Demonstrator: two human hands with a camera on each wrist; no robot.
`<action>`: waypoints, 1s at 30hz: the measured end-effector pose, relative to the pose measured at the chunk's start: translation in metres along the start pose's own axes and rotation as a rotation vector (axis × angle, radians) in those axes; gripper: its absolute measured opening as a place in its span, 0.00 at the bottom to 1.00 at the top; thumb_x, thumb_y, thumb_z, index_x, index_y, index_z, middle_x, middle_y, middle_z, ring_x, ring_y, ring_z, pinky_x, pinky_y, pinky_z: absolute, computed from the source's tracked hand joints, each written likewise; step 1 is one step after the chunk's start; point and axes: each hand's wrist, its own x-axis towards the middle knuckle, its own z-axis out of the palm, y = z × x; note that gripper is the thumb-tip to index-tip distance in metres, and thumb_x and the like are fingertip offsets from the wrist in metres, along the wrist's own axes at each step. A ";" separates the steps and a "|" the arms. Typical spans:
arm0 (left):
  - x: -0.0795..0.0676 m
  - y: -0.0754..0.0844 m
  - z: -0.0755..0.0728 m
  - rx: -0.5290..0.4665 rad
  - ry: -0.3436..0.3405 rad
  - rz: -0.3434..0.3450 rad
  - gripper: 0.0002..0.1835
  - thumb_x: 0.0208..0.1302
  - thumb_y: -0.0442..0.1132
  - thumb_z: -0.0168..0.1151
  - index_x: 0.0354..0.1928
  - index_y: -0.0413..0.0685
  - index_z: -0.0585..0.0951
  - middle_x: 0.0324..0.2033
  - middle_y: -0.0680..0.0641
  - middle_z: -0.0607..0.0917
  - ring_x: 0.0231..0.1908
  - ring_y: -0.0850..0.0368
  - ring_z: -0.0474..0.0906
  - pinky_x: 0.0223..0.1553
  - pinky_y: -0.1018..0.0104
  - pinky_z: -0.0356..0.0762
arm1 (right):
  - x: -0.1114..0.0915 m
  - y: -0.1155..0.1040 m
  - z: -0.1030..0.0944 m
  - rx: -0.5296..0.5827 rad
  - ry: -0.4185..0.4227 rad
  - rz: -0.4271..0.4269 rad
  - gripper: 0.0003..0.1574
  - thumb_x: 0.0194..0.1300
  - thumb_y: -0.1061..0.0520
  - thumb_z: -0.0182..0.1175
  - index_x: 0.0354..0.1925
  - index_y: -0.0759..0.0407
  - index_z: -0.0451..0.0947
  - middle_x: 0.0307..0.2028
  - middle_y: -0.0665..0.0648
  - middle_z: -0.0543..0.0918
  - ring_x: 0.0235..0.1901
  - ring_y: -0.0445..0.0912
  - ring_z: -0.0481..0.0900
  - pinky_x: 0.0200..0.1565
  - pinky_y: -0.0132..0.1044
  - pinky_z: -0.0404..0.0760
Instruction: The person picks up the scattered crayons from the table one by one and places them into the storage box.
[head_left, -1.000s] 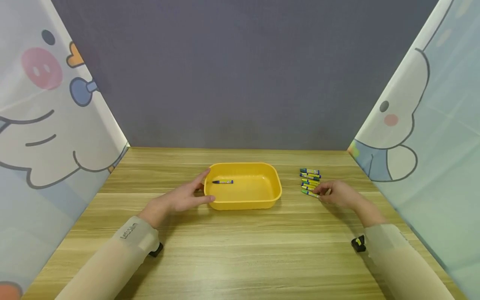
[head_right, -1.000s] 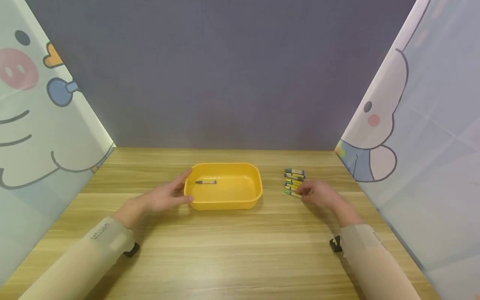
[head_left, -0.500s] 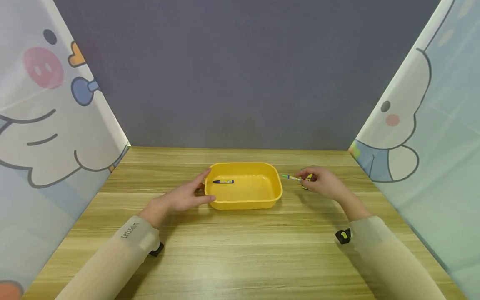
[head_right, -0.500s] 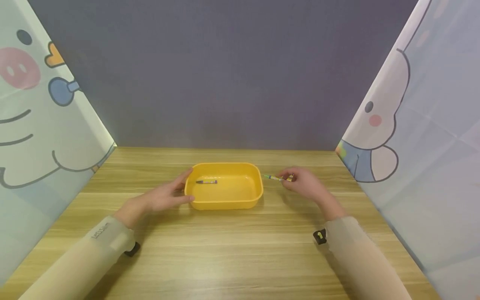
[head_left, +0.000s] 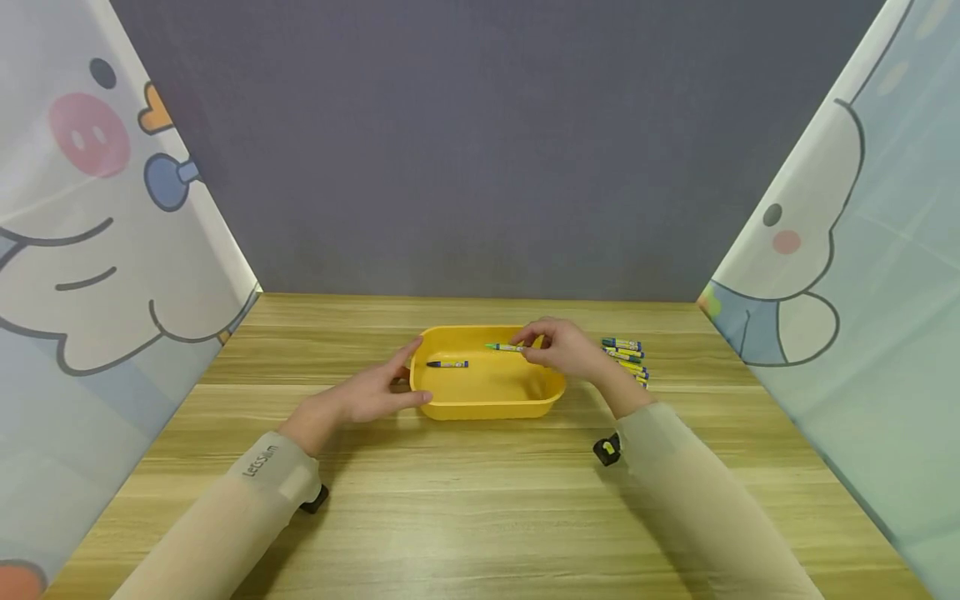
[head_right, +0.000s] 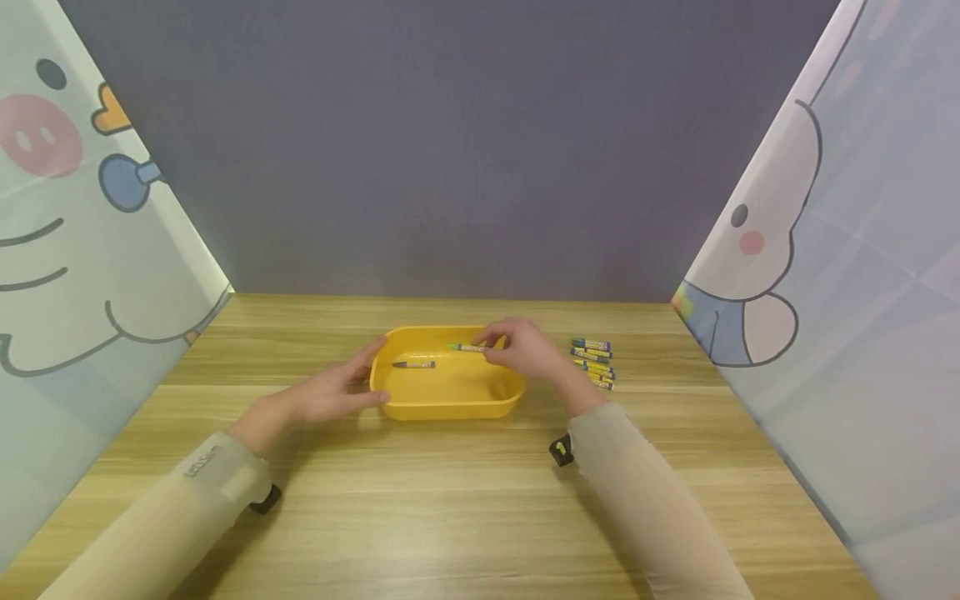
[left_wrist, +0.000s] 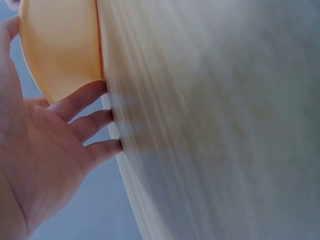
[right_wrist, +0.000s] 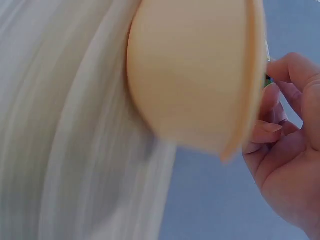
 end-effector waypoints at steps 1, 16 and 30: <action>0.000 0.000 0.000 0.002 0.002 0.001 0.60 0.73 0.74 0.62 0.91 0.67 0.37 0.72 0.39 0.82 0.73 0.38 0.77 0.78 0.33 0.68 | 0.005 -0.002 0.005 0.006 -0.009 -0.001 0.14 0.78 0.58 0.65 0.58 0.53 0.90 0.49 0.58 0.85 0.27 0.44 0.72 0.31 0.36 0.77; 0.003 0.001 0.001 -0.010 -0.001 0.007 0.59 0.73 0.73 0.62 0.91 0.67 0.38 0.73 0.38 0.81 0.74 0.37 0.77 0.77 0.33 0.69 | 0.061 -0.024 0.067 0.014 -0.084 0.007 0.16 0.76 0.58 0.65 0.58 0.55 0.91 0.52 0.55 0.93 0.35 0.42 0.80 0.39 0.32 0.82; 0.002 -0.002 0.000 -0.009 -0.007 0.012 0.59 0.74 0.72 0.62 0.91 0.64 0.37 0.73 0.38 0.81 0.74 0.37 0.78 0.77 0.33 0.69 | 0.073 -0.018 0.092 -0.018 -0.101 0.072 0.13 0.76 0.61 0.67 0.52 0.51 0.93 0.52 0.52 0.91 0.40 0.45 0.79 0.42 0.35 0.81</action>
